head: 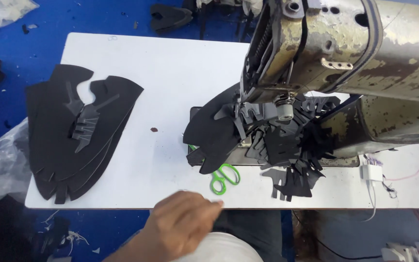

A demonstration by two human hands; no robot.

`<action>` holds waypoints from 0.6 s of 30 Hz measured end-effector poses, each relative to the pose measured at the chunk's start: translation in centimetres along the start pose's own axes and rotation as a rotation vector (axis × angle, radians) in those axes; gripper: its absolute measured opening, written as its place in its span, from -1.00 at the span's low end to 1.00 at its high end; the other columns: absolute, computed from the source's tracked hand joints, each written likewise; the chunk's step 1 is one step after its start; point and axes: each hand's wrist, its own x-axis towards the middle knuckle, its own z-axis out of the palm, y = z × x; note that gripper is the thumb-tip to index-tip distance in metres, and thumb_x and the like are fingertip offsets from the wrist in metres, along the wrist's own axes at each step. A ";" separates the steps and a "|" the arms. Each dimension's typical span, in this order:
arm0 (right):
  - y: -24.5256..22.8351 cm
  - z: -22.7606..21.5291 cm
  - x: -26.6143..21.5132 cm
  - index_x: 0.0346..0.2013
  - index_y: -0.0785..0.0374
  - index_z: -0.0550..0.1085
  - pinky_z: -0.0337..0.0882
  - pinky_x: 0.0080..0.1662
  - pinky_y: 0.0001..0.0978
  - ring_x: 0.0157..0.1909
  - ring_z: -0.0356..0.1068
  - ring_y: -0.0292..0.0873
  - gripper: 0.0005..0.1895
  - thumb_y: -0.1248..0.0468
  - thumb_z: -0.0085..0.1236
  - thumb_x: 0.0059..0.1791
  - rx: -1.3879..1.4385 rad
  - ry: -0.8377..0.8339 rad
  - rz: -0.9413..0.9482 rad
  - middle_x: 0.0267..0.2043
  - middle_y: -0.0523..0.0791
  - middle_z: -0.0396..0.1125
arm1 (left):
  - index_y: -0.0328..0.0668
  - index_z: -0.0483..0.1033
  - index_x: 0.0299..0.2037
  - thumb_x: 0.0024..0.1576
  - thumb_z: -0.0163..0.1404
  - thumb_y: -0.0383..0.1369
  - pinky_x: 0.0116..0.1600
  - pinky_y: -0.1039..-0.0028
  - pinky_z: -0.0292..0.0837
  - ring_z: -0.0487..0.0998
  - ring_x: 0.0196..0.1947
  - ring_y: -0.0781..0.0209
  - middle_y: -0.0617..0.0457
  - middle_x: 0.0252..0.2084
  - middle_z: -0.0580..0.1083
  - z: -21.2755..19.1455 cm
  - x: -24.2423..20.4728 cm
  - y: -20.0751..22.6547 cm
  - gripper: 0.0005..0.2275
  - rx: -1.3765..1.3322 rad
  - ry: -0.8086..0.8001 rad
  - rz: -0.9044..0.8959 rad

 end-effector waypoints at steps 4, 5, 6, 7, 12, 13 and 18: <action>-1.1 4.7 3.5 -0.18 0.25 0.61 0.56 -0.21 -0.44 -0.27 0.60 -0.27 -0.77 0.32 0.29 -0.13 0.015 -0.033 0.021 -0.29 -0.13 0.59 | -0.26 0.56 -0.06 0.11 0.16 -0.51 -0.19 0.42 0.59 0.70 -0.26 0.06 -0.05 -0.25 0.60 0.6 0.9 -1.0 -0.80 -0.011 0.148 -0.289; -1.4 6.5 4.9 -0.18 0.25 0.61 0.56 -0.21 -0.44 -0.27 0.61 -0.28 -0.77 0.32 0.29 -0.13 0.018 -0.040 0.021 -0.29 -0.13 0.59 | -0.28 0.54 -0.03 0.14 0.14 -0.51 -0.15 0.42 0.60 0.71 -0.24 0.08 -0.01 -0.23 0.61 0.4 1.4 -1.3 -0.79 -0.052 0.169 -0.373; -2.1 8.5 6.0 -0.18 0.25 0.61 0.56 -0.21 -0.44 -0.27 0.61 -0.28 -0.78 0.32 0.28 -0.12 0.021 -0.046 0.021 -0.29 -0.13 0.59 | -0.30 0.53 0.01 0.16 0.13 -0.51 -0.12 0.42 0.61 0.73 -0.22 0.11 0.02 -0.20 0.62 0.3 2.0 -1.5 -0.78 -0.094 0.189 -0.456; -1.1 10.7 7.0 -0.18 0.25 0.61 0.56 -0.21 -0.44 -0.27 0.61 -0.28 -0.78 0.32 0.28 -0.12 0.020 -0.044 0.020 -0.29 -0.13 0.59 | -0.30 0.53 0.01 0.16 0.13 -0.51 -0.12 0.42 0.61 0.73 -0.22 0.11 0.02 -0.20 0.62 0.6 3.0 -1.9 -0.78 -0.095 0.190 -0.455; 2.0 18.3 11.8 -0.13 0.30 0.51 0.47 -0.34 -0.50 -0.39 0.51 -0.37 -0.84 0.29 0.21 0.04 0.277 -0.166 0.243 -0.43 -0.12 0.53 | -0.31 0.37 0.20 0.08 0.19 -0.45 0.36 -0.09 0.17 0.22 0.37 -0.28 -0.31 0.32 0.23 3.0 8.3 -5.8 -0.53 0.341 0.198 -0.344; 2.4 18.8 12.4 -0.13 0.30 0.51 0.47 -0.34 -0.50 -0.39 0.51 -0.37 -0.84 0.29 0.21 0.04 0.276 -0.172 0.240 -0.43 -0.12 0.53 | -0.31 0.37 0.20 0.08 0.19 -0.45 0.36 -0.09 0.17 0.22 0.37 -0.28 -0.31 0.32 0.23 3.6 8.7 -6.9 -0.53 0.343 0.201 -0.350; 2.9 19.6 15.1 -0.04 0.29 0.52 0.43 -0.32 -0.54 -0.38 0.43 -0.38 -0.78 0.37 0.17 0.01 0.527 -0.257 0.244 -0.29 -0.19 0.55 | -0.28 0.31 0.25 -0.01 0.25 -0.31 0.25 -0.07 0.16 0.22 0.22 -0.27 -0.29 0.25 0.21 4.7 11.3 -10.4 -0.40 0.174 -0.019 -0.594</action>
